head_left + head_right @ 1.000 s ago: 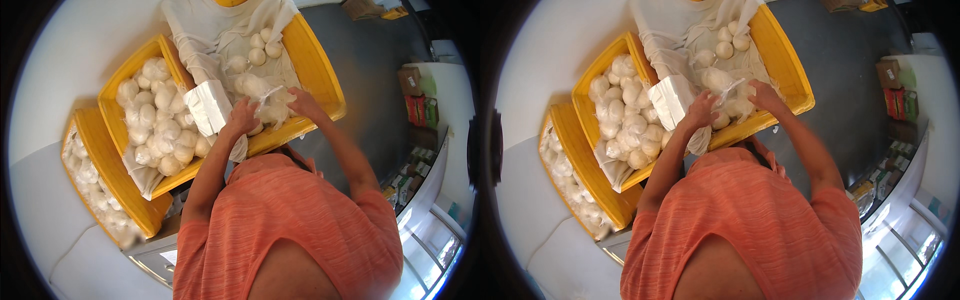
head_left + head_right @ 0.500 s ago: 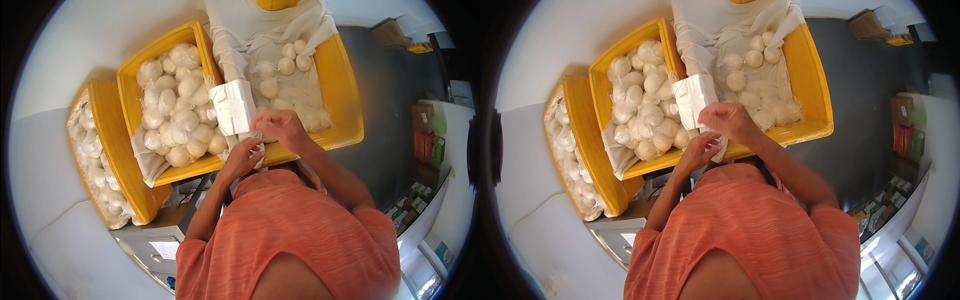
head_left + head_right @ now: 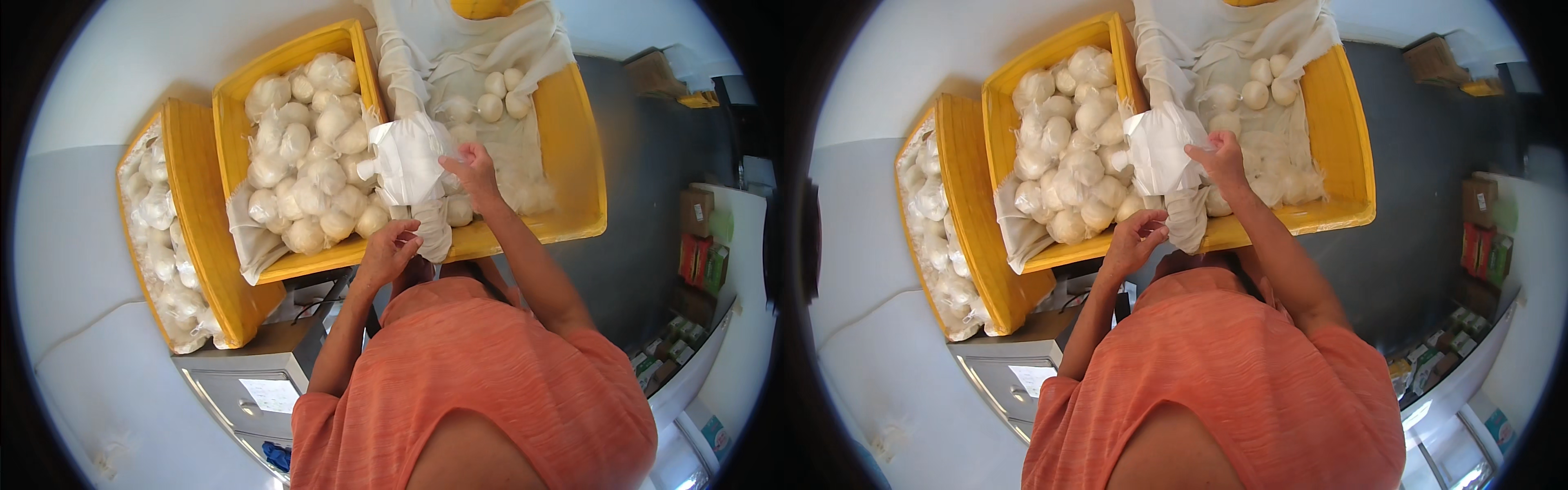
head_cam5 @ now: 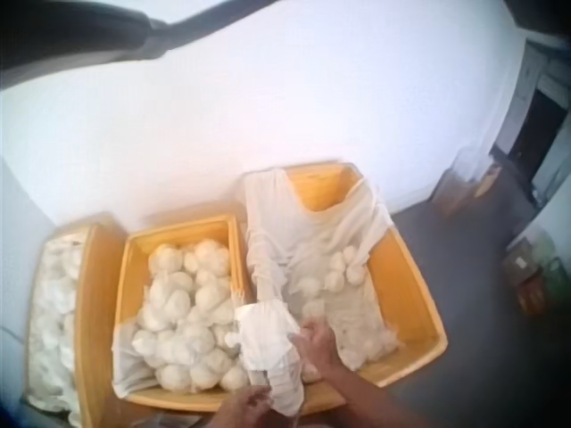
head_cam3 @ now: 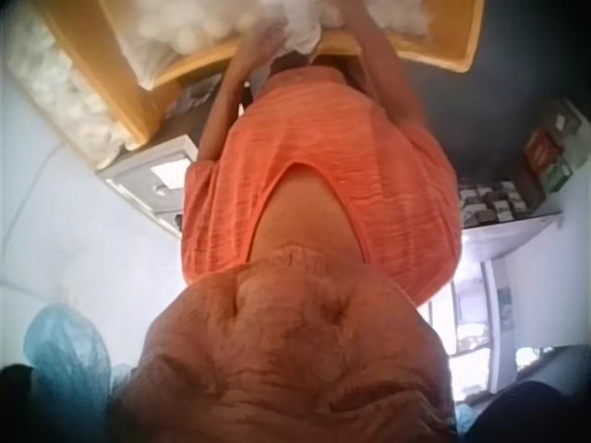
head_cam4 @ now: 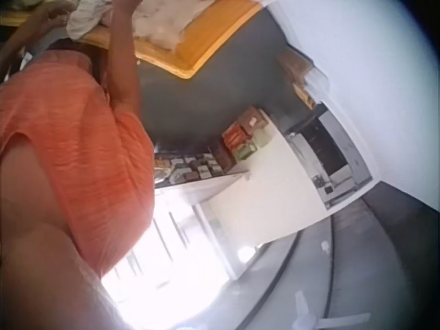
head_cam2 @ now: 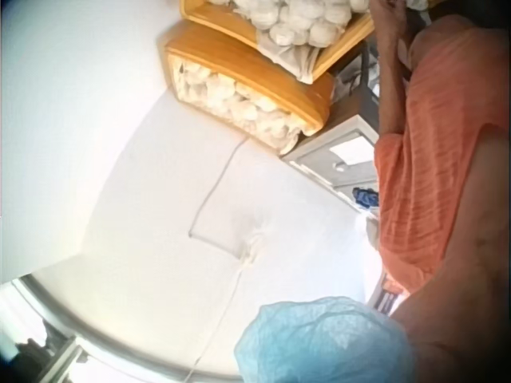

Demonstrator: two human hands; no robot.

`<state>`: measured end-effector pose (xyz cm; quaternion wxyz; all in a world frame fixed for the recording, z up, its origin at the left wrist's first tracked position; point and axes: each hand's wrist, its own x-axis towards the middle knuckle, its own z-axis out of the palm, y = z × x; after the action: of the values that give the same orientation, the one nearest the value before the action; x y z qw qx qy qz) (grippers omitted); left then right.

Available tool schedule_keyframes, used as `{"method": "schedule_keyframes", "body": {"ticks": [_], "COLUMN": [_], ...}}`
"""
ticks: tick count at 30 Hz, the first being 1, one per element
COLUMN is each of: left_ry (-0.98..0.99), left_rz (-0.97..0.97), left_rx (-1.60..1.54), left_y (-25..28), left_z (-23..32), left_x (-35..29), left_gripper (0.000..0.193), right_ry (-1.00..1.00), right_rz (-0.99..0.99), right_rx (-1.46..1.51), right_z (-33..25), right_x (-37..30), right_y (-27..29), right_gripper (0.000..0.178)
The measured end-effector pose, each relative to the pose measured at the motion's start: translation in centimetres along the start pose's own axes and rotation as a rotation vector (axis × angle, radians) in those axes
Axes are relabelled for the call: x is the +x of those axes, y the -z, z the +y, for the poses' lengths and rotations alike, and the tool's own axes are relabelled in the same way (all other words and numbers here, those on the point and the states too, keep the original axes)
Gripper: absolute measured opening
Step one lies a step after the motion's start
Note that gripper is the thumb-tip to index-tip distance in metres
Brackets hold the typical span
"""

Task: The person repeatedly picks small white dough balls from a yellow bin, places them into small plastic bags, and sets the filled bags into a second yellow bin. The process is continuous and repetitive throughout the clip.

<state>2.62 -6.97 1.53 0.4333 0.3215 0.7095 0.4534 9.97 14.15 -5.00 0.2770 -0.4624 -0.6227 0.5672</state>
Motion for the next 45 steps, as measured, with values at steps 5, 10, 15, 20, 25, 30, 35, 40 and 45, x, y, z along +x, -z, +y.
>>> {"method": "schedule_keyframes", "body": {"ticks": [5,10,15,20,25,30,35,40,45], "left_ry": [-0.007,-0.041,-0.045,0.012,0.039,-0.015,-0.293,-0.331,-0.367], "left_rz": [0.008,0.144,0.142,0.272,0.508,0.57,0.842,0.911,0.782], "left_rx": [-0.053,-0.014,-0.142,-0.404,-0.487,-0.422,-0.62,-0.632,-0.751], "left_y": [1.3,2.5,2.0,4.1,9.1,9.9,13.8,15.9,15.3], "left_z": [0.6,1.2,4.3,2.4,0.1,0.7,5.9,11.3,10.0], "left_x": [1.3,4.0,8.0,8.4,5.0,2.5,-3.1,-9.8,-12.1], "left_gripper": [0.025,0.022,0.021,0.015,0.014,0.011,0.008,0.012,0.022], "right_ry": [-0.658,-0.402,0.036,-0.104,0.293,0.816,1.016,0.534,0.005], "right_rz": [-0.349,-0.303,-0.401,-0.466,0.224,-0.315,-0.478,-0.672,-1.12], "right_rx": [0.734,0.544,0.104,0.177,-0.239,-0.317,-0.742,-0.2,0.476], "right_z": [-0.3,-3.5,-5.4,-6.0,-1.7,-3.3,-0.3,-4.9,-12.7], "right_x": [0.2,-1.2,-2.9,-3.0,-0.6,-3.6,-3.9,-4.3,-8.7], "right_y": [2.2,2.6,-0.1,0.0,3.5,-4.7,-8.0,-9.1,-11.6], "right_gripper": [0.023,0.015,0.02,0.026,0.028,0.025,0.033,0.019,0.022]}}
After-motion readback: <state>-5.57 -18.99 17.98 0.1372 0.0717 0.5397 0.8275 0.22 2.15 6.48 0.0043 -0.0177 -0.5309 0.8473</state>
